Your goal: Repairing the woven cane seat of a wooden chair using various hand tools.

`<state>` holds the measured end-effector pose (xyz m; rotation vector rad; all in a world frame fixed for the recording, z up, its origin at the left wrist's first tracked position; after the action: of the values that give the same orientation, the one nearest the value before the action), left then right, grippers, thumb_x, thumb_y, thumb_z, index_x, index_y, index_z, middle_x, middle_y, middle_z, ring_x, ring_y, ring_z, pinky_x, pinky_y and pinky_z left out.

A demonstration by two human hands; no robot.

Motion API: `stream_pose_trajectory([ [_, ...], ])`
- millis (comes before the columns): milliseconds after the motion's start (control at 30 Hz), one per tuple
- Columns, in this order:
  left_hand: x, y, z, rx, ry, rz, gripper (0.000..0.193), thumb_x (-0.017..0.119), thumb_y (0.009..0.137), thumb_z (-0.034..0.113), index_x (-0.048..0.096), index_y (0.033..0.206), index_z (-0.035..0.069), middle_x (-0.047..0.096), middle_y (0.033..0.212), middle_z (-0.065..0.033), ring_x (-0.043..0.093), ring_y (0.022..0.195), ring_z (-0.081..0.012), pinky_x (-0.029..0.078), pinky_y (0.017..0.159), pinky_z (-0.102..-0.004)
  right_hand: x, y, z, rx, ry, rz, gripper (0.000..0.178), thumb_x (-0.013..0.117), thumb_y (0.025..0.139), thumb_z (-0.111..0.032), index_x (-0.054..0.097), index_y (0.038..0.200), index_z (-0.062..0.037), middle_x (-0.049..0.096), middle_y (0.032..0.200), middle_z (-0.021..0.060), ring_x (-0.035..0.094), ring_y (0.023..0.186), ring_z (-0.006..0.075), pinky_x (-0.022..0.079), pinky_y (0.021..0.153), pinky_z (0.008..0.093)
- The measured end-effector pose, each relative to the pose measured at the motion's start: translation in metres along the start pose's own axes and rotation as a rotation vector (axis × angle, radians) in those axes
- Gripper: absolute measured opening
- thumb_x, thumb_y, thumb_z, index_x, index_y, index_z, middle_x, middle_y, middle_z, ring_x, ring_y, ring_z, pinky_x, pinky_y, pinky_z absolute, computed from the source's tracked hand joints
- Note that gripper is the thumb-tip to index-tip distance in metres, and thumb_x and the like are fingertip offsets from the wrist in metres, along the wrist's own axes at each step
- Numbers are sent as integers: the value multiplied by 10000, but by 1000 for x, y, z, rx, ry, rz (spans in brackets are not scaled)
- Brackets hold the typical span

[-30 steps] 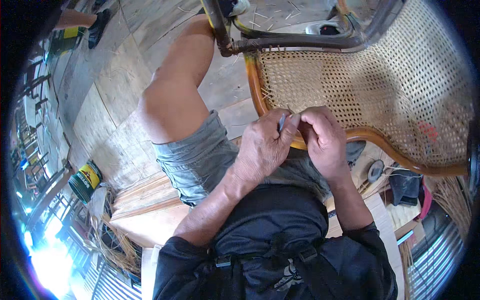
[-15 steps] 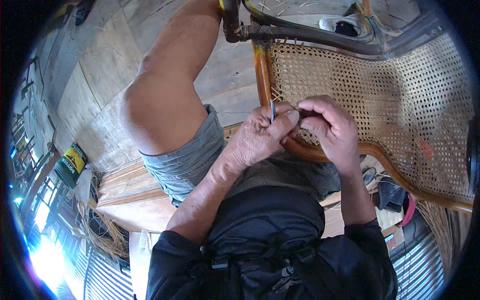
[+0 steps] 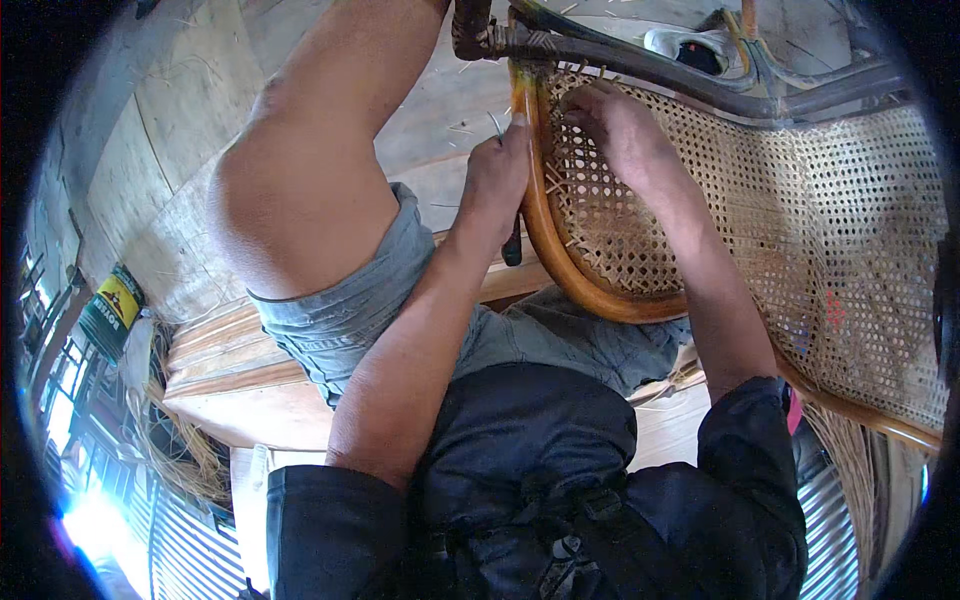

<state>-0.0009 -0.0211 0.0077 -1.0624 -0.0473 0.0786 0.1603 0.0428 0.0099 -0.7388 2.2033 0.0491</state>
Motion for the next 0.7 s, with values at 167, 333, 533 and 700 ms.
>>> stream_pose_trajectory([
  [167, -1, 8, -2, -100, -256, -97, 602, 482, 895, 523, 547, 1137, -25, 598, 1039, -121, 571, 932, -223, 458, 851, -359, -3, -4, -10, 53, -32, -82, 226, 537, 824, 40, 619, 1026, -17, 617, 1001, 151, 618, 918, 237, 508, 799, 320],
  [333, 11, 17, -6, -71, -568, -304, 793, 567, 774, 658, 515, 1167, -29, 588, 1058, -134, 579, 940, -221, 462, 867, -373, -10, -13, -3, 53, 10, 51, 216, 554, 827, 12, 633, 1023, -32, 652, 969, 124, 638, 851, 210, 511, 769, 309],
  [533, 13, 21, -10, -35, -611, -219, 795, 582, 787, 625, 492, 1209, -43, 585, 1085, -130, 578, 962, -207, 468, 858, -359, -7, -10, -5, 176, 119, 84, 170, 608, 824, -49, 639, 992, -40, 657, 932, 100, 638, 812, 222, 504, 722, 321],
  [700, 11, 24, -12, -34, -489, -111, 714, 597, 804, 583, 569, 1077, -76, 606, 991, -117, 577, 870, -185, 468, 790, -332, 5, -6, -6, 14, -100, 141, 118, 600, 837, -78, 620, 947, -40, 601, 859, 112, 620, 811, 258, 503, 708, 344],
])
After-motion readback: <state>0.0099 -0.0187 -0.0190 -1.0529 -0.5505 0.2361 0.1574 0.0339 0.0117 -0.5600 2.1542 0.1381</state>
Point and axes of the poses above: each hand's wrist, its own y-axis towards the middle knuckle, its own x-axis out of the palm, z = x × y, the point moved 1 cm from there along y, towards the middle knuckle
